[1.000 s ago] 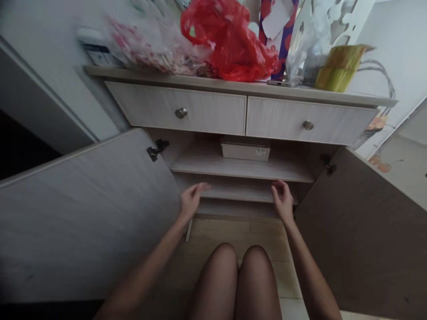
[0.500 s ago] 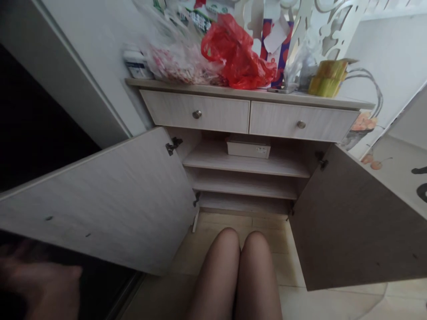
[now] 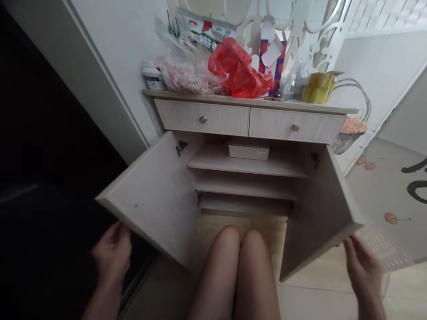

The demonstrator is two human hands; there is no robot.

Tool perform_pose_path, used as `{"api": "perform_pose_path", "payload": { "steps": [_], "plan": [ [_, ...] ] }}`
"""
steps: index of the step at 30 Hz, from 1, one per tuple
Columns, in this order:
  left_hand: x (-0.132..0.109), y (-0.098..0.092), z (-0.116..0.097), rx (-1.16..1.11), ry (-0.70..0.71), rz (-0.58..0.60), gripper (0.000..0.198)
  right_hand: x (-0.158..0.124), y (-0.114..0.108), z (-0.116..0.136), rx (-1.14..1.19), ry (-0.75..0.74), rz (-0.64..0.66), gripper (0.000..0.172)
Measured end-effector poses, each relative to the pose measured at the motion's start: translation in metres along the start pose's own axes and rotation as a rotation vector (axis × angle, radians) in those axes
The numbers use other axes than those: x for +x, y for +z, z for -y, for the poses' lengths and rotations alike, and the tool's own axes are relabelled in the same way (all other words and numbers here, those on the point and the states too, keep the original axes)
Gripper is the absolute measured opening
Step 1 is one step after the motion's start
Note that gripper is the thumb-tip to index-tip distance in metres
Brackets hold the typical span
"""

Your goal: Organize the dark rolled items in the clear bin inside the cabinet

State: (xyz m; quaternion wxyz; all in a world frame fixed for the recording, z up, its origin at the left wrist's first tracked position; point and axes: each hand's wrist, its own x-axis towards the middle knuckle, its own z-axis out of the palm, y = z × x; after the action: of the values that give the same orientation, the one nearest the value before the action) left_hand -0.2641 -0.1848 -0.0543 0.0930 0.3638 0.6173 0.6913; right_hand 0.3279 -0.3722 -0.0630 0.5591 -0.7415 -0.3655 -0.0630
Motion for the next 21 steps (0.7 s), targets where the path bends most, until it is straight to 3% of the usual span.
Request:
{"api": "perform_pose_path", "payload": {
  "steps": [3,6,12,17,21],
  "plan": [
    [-0.024,0.024,-0.003,-0.002,0.058,0.145,0.051,-0.007,0.041,0.034,0.057,-0.021,0.059,0.059],
    [-0.046,0.055,-0.014,-0.036,0.203,0.331,0.045,-0.011,0.08,0.076,0.171,-0.107,0.126,0.051],
    [-0.075,0.136,-0.043,-0.113,0.416,0.555,0.03,-0.009,0.154,0.132,0.32,-0.21,0.229,0.043],
    [-0.09,0.206,-0.053,-0.085,0.44,0.618,0.014,0.002,0.223,0.163,0.251,-0.23,0.23,0.048],
    [-0.095,0.247,-0.057,-0.062,0.434,0.626,0.005,0.01,0.26,0.184,0.091,-0.223,0.218,0.044]
  ]
}}
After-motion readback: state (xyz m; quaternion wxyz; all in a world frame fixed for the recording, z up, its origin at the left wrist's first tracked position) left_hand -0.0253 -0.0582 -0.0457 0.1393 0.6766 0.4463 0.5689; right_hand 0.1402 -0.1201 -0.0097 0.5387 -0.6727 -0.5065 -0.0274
